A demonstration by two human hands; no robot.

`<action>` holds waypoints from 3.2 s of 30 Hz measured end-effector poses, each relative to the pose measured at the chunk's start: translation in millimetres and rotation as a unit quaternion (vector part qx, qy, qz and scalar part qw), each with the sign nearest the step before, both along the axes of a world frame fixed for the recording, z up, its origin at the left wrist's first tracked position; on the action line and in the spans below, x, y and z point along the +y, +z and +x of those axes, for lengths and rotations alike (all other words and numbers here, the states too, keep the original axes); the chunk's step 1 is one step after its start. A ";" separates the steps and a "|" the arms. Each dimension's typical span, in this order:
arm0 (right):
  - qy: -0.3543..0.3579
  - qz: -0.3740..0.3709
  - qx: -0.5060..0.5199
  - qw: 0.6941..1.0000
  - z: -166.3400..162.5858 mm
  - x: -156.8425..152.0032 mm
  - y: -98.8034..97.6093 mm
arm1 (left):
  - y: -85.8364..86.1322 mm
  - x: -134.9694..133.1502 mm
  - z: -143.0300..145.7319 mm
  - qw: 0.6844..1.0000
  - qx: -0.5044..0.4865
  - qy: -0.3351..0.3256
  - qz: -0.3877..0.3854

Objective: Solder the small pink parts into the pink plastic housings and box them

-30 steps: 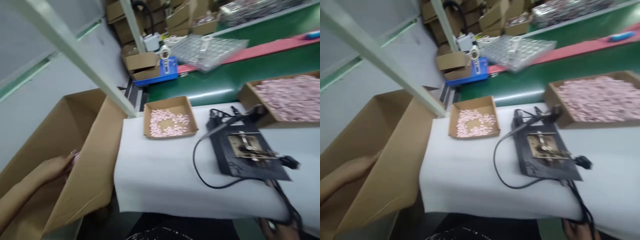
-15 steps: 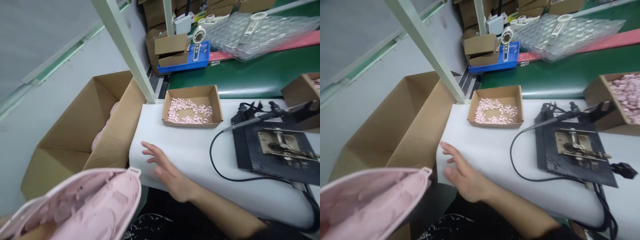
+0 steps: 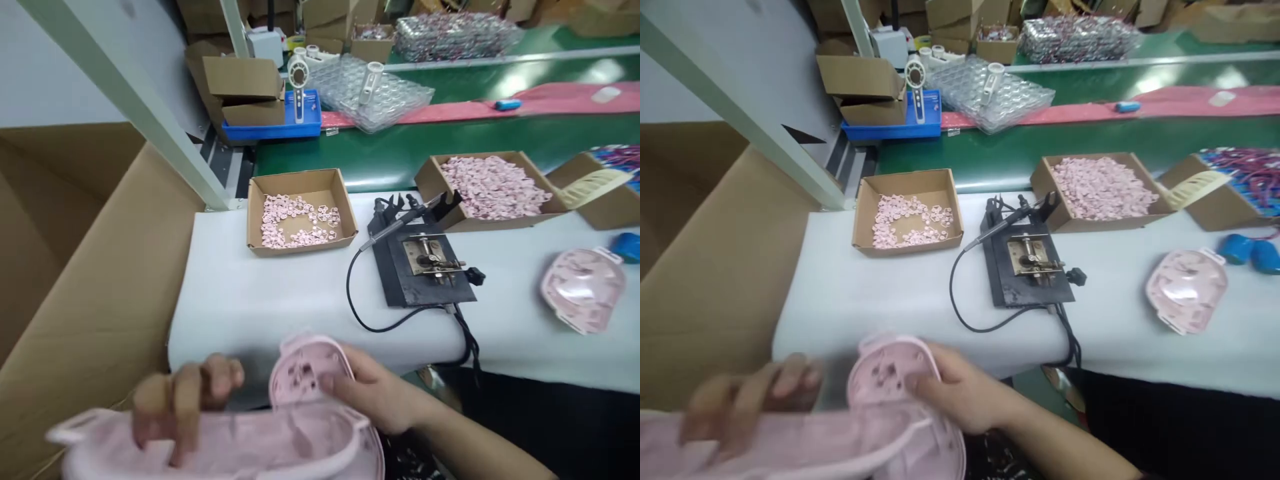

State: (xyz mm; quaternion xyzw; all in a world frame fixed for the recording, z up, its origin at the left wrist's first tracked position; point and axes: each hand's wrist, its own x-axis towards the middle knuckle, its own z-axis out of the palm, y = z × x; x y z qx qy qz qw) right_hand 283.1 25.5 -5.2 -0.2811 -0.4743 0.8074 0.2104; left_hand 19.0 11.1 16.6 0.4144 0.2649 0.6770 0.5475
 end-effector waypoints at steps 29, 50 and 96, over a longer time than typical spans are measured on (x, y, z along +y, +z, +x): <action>-0.181 0.571 -0.431 0.675 -48.5 24.6 14.6 | -24.3 12.3 10.4 0.678 0.730 0.083 0.021; 0.066 0.562 -0.511 0.647 -70.5 240.6 60.2 | -42.6 53.9 -38.3 0.826 0.513 0.228 -0.059; 0.001 0.578 -0.545 0.607 -55.0 112.1 23.8 | -15.1 85.4 17.1 0.625 0.769 -0.003 0.134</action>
